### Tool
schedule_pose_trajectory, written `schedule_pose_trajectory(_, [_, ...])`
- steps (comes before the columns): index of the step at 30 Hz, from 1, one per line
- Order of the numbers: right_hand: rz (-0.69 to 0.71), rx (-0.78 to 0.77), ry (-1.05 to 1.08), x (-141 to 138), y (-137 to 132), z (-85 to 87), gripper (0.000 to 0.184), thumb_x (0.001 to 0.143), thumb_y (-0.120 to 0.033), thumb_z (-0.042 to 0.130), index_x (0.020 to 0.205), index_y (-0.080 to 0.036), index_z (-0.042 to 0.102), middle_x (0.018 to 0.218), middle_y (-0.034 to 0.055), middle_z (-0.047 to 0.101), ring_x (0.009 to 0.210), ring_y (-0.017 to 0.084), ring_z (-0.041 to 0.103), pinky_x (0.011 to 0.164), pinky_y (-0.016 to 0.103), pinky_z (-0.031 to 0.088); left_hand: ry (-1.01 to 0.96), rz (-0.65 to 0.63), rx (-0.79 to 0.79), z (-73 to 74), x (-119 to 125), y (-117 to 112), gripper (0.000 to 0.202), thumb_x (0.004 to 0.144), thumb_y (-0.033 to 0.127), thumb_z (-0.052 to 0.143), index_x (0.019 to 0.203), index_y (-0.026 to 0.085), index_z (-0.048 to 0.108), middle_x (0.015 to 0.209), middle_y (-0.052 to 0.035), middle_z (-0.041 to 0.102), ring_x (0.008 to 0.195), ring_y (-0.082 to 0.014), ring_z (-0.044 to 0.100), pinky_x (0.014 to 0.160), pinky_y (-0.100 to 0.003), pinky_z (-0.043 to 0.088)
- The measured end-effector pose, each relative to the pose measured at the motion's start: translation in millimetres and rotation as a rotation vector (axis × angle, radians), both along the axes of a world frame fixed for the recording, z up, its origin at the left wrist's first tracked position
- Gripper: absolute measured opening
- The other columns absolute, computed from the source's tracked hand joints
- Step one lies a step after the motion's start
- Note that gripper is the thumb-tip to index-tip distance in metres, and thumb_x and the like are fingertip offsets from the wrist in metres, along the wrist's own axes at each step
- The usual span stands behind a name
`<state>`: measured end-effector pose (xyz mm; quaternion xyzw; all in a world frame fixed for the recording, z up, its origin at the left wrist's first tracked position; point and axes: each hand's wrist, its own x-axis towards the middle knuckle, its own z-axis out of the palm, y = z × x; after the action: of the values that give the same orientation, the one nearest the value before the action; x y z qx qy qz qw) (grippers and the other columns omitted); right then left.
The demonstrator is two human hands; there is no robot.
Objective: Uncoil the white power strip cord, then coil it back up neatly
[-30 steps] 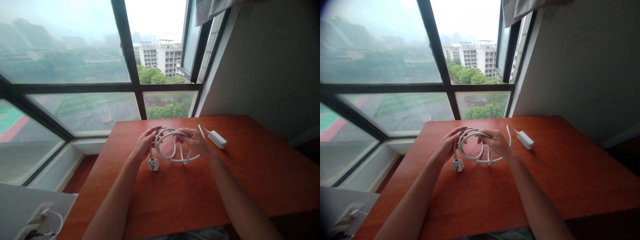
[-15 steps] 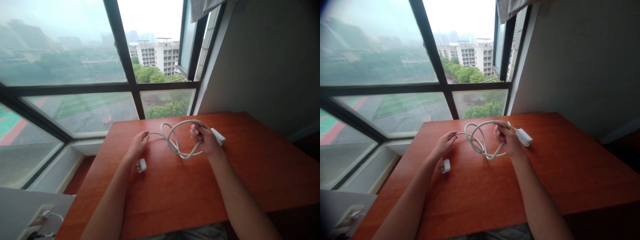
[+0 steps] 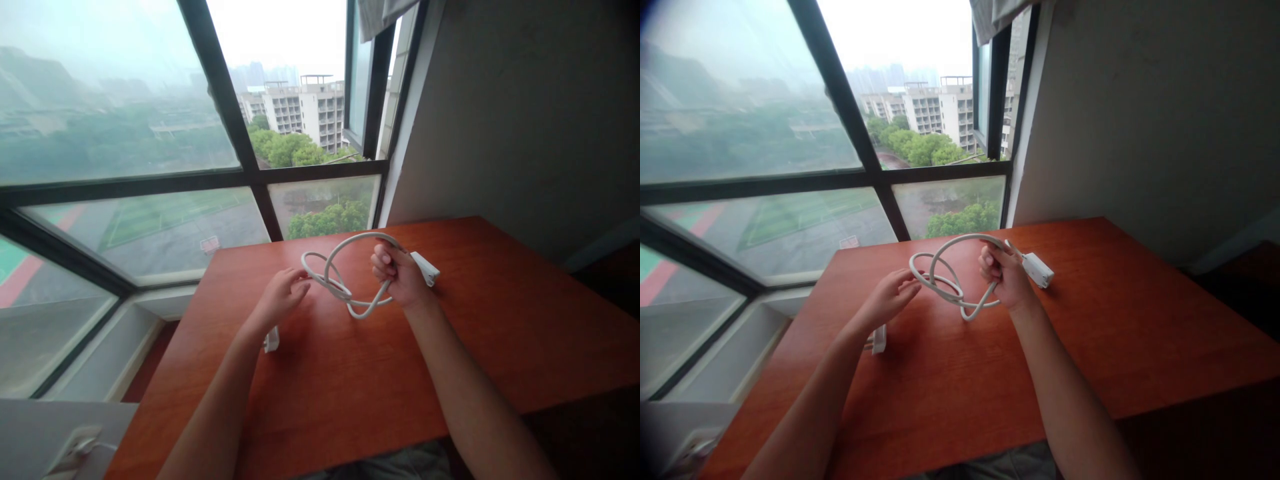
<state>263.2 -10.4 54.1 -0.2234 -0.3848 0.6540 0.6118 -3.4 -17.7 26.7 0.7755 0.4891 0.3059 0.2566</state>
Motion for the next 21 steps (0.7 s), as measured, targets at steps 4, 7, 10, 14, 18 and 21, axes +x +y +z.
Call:
schedule_pose_trajectory(4, [0.011, -0.012, 0.026, -4, -2, 0.8, 0.02, 0.074, -0.028, 0.069, 0.093, -0.021, 0.067, 0.056, -0.0074, 0.038, 0.044, 0.005, 0.019, 0.037, 0.017, 0.015, -0.367, -0.243, -0.338, 19.9, 21, -17, 0.039, 0.084, 0.032, 0.061, 0.119, 0.016, 0.061, 0.117, -0.0128, 0.065, 0.103, -0.0244, 0.062, 0.09, -0.037, 0.049])
schedule_pose_trajectory(7, [-0.089, -0.009, -0.07, -6, 0, -2.1, 0.015, 0.075, -0.029, 0.067, 0.085, -0.019, 0.065, 0.057, -0.0064, 0.044, 0.042, 0.004, 0.022, 0.036, 0.018, 0.015, -0.505, -0.364, -0.448, 27.7, 32, -25, 0.031, 0.082, 0.033, 0.066, 0.106, 0.013, 0.067, 0.111, -0.0134, 0.067, 0.098, -0.0238, 0.063, 0.088, -0.035, 0.049])
schedule_pose_trajectory(10, [-0.25, 0.005, -0.242, -6, 5, -8.1, 0.018, 0.078, -0.03, 0.061, 0.093, -0.02, 0.062, 0.06, -0.0056, 0.049, 0.041, 0.005, 0.026, 0.036, 0.018, 0.018, -0.57, -0.346, -0.471, 27.1, 33, -26, 0.025, 0.08, 0.032, 0.068, 0.095, 0.012, 0.069, 0.099, -0.0119, 0.069, 0.09, -0.0211, 0.063, 0.082, -0.031, 0.049])
schedule_pose_trajectory(14, [-0.663, 0.178, -0.702, -8, 5, -11.6, 0.035, 0.082, -0.031, 0.054, 0.115, -0.021, 0.057, 0.089, 0.0046, 0.061, 0.066, 0.014, 0.055, 0.055, 0.026, 0.046, -0.646, -0.232, -0.485, 23.5, 32, -24, 0.023, 0.08, 0.032, 0.069, 0.085, 0.011, 0.066, 0.085, -0.0083, 0.068, 0.078, -0.0163, 0.062, 0.072, -0.026, 0.05])
schedule_pose_trajectory(18, [-0.977, 0.614, -1.004, -18, -19, -1.0, 0.038, 0.085, -0.021, 0.051, 0.122, -0.023, 0.054, 0.125, 0.0135, 0.053, 0.115, 0.028, 0.051, 0.094, 0.046, 0.044, -0.666, -0.082, -0.485, 24.5, 33, -24, 0.025, 0.081, 0.036, 0.066, 0.081, 0.011, 0.063, 0.079, -0.0065, 0.067, 0.073, -0.0142, 0.061, 0.07, -0.025, 0.05])
schedule_pose_trajectory(21, [-0.774, 0.885, -1.027, -31, -41, 8.6, 0.033, 0.087, -0.015, 0.047, 0.117, -0.027, 0.056, 0.114, 0.0091, 0.06, 0.109, 0.024, 0.056, 0.095, 0.043, 0.045, -0.687, -0.048, -0.511, 24.0, 33, -23, 0.027, 0.081, 0.037, 0.066, 0.082, 0.011, 0.064, 0.079, -0.0064, 0.068, 0.073, -0.0145, 0.062, 0.072, -0.026, 0.051])
